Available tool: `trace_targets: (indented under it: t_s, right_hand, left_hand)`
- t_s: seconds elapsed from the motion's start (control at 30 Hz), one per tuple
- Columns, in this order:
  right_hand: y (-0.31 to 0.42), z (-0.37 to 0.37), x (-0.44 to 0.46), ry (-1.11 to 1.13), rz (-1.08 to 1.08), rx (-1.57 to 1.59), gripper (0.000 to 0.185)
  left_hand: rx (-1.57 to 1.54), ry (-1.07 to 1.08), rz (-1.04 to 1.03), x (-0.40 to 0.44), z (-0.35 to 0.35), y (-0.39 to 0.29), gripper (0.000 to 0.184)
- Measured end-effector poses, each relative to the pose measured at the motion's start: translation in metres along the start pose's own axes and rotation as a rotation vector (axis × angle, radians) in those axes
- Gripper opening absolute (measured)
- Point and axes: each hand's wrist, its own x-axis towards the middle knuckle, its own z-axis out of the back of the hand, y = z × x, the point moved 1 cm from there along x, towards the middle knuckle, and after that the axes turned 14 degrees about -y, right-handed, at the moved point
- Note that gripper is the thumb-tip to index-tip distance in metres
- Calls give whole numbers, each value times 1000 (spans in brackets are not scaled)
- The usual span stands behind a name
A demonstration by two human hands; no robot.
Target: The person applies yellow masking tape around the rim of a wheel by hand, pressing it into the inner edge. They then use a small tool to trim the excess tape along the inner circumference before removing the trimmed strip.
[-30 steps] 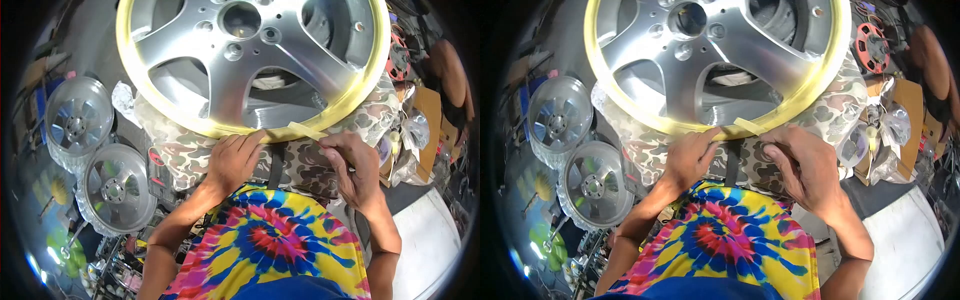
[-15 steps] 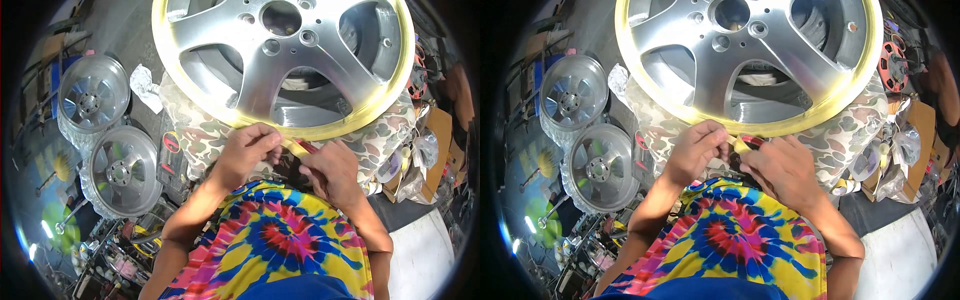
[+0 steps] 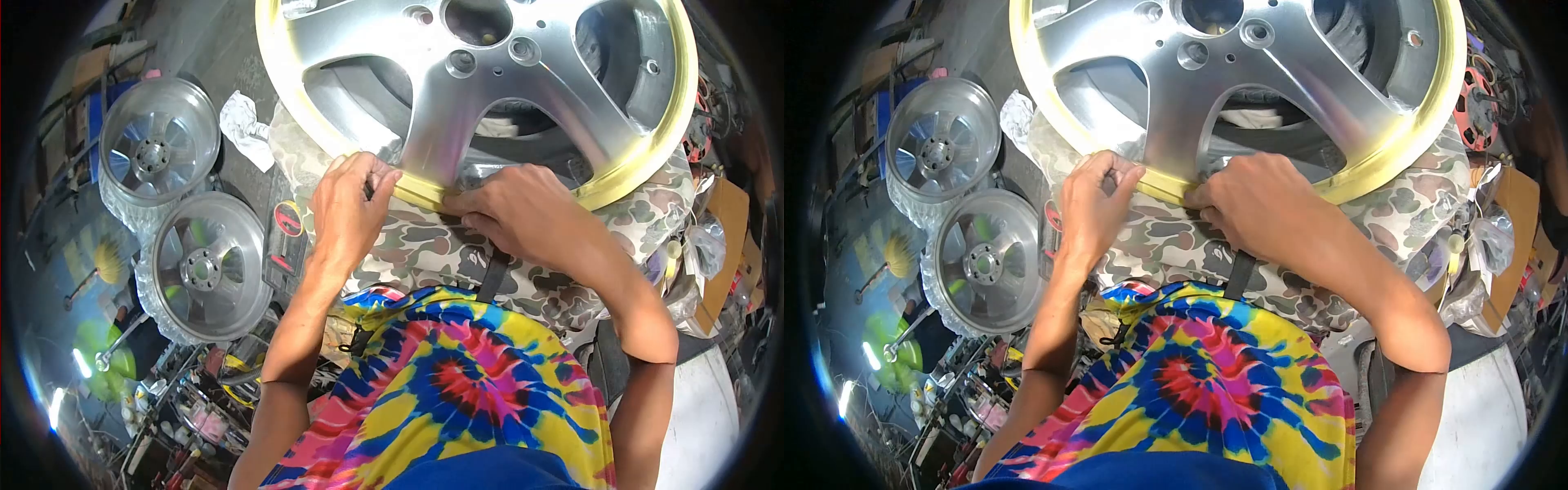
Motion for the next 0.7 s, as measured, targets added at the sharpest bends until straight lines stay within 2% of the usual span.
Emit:
trace_targets:
  t_s: [0.03,0.27,0.3,0.33,0.4,0.43,0.53,0.57,0.63,0.67,0.7]
  right_hand:
    - [-1,-1,1,71,-14,-72,25]
    - [-7,-17,11,93,23,-104,26]
    - [-8,-20,10,25,52,-95,15]
    - [-9,-22,9,-42,79,-87,18]
    - [-11,-24,9,-41,86,-71,18]
    - [-12,-23,9,-39,92,-55,18]
    - [-10,-21,8,-52,75,-11,19]
    - [-9,-20,8,-53,78,-9,19]
    - [-8,-16,10,5,37,-28,18]
    - [-8,-16,10,5,35,-30,18]
    - [-8,-15,9,11,27,-23,18]
  left_hand:
    - [1,2,2,0,-2,0,13]
    - [89,-58,-108,-1,-12,8,17]
    - [99,-64,-129,-1,-11,8,16]
    - [99,-63,-128,0,-8,5,16]
    - [104,-90,89,4,2,-2,15]
    - [102,-89,87,4,5,1,15]
    - [39,-26,-276,-4,14,15,22]
    - [43,-28,-276,-9,16,14,22]
    - [107,100,-407,-16,14,7,30]
    - [154,136,-410,-16,16,8,38]
    - [148,137,-413,-13,18,12,38]
